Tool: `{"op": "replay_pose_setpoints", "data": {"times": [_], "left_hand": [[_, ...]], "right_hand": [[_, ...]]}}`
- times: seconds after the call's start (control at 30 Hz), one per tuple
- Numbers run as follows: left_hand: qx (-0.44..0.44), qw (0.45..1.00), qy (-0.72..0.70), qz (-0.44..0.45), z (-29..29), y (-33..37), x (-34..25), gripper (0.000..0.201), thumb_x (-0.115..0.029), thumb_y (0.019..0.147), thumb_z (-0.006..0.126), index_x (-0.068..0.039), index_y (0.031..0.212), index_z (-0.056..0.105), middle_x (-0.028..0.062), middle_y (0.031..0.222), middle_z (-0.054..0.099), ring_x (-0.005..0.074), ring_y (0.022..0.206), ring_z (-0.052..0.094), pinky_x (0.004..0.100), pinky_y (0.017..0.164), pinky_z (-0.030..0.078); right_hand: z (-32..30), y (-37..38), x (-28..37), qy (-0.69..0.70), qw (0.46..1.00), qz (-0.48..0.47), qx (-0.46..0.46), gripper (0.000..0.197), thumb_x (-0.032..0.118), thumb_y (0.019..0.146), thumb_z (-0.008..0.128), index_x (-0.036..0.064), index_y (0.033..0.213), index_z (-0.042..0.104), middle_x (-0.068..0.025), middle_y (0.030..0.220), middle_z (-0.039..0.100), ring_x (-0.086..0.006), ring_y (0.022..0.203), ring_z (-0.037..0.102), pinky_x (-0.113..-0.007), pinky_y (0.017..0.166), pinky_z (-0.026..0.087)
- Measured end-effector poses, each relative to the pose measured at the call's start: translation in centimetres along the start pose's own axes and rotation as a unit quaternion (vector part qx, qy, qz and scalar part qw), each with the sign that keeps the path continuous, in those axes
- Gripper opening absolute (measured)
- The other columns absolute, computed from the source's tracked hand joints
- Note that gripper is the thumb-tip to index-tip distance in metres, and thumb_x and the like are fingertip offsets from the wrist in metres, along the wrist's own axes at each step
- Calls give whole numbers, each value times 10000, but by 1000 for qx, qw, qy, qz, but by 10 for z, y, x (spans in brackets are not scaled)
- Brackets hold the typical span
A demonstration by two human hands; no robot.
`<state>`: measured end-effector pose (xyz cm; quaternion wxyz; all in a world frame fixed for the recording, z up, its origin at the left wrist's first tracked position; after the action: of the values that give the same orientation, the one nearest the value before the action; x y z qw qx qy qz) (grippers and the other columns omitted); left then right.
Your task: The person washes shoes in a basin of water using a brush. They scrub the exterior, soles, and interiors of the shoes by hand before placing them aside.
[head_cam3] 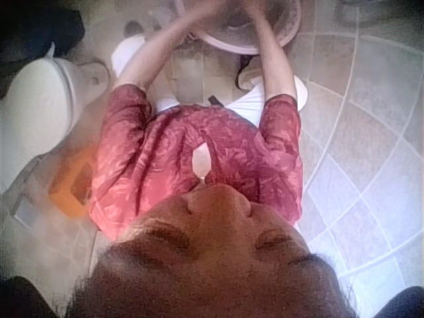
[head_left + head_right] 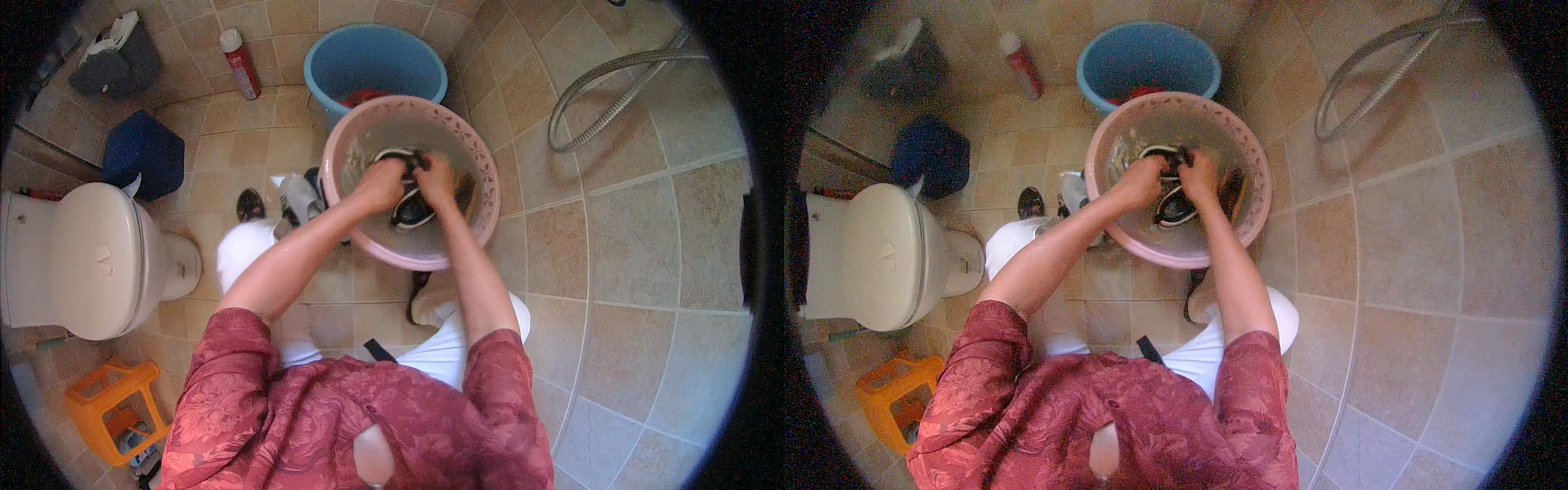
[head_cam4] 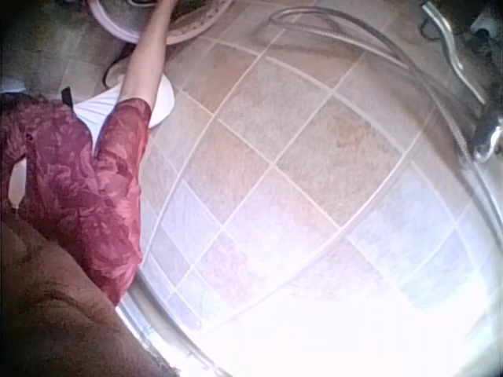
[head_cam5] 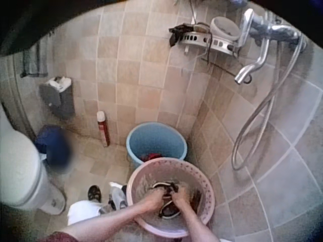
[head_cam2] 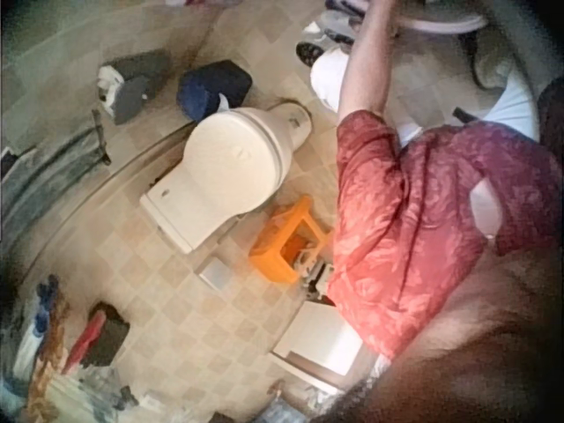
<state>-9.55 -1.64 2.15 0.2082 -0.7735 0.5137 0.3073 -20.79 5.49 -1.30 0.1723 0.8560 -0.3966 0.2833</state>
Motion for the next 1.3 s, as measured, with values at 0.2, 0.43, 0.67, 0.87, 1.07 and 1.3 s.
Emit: {"op": "replay_pose_setpoints", "data": {"times": [0.2,0.43,0.67,0.87,1.07,1.3], "left_hand": [[-166,976,-115,-83,-61,14,52,185,-15,749,485,-11,800,663,179,807,653,289,774,632,389,730,472],[-54,998,-42,-11,-16,11,19,178,-72,735,523,4,811,665,243,854,620,371,873,607,436,794,456],[1,994,21,-107,9,7,31,268,-132,749,499,41,912,622,256,935,616,404,939,581,451,869,422],[-91,946,-235,-205,25,1,55,324,-143,752,490,39,1006,581,280,1046,574,411,1029,535,434,917,387],[-163,923,-296,-184,9,-19,22,352,-102,745,489,8,1079,514,252,1060,577,417,1041,513,428,907,382],[-204,973,-81,-75,-6,-19,2,292,-118,801,498,-5,1070,512,191,996,584,330,1003,548,427,874,387]], "right_hand": [[-15,0,5,75,995,29,-55,293,144,713,610,-32,946,640,-204,872,644,-312,849,627,-356,763,474],[-18,-8,39,115,993,19,-23,297,165,702,612,-21,931,643,-197,830,642,-305,789,629,-368,735,476],[-8,-11,42,128,989,-43,-56,345,152,694,612,-11,998,622,-189,872,638,-299,810,620,-364,742,473],[5,-7,25,214,976,35,-20,305,102,707,628,-27,983,628,-144,858,653,-223,795,619,-312,730,474],[3,-6,17,284,957,58,-3,290,32,739,583,-39,1018,613,-80,860,636,-133,704,579,-247,637,463],[17,0,-2,364,923,101,66,248,101,815,556,-3,1036,591,-81,903,616,-148,742,586,-251,674,478]]}}
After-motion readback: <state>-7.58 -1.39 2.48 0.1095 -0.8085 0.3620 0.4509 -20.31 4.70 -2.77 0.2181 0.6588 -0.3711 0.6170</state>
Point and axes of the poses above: each hand's wrist, its own y-axis towards the middle knuckle, its own z-axis out of the palm, x = y × z, the point moved 10 cm from there along y, towards the middle knuckle
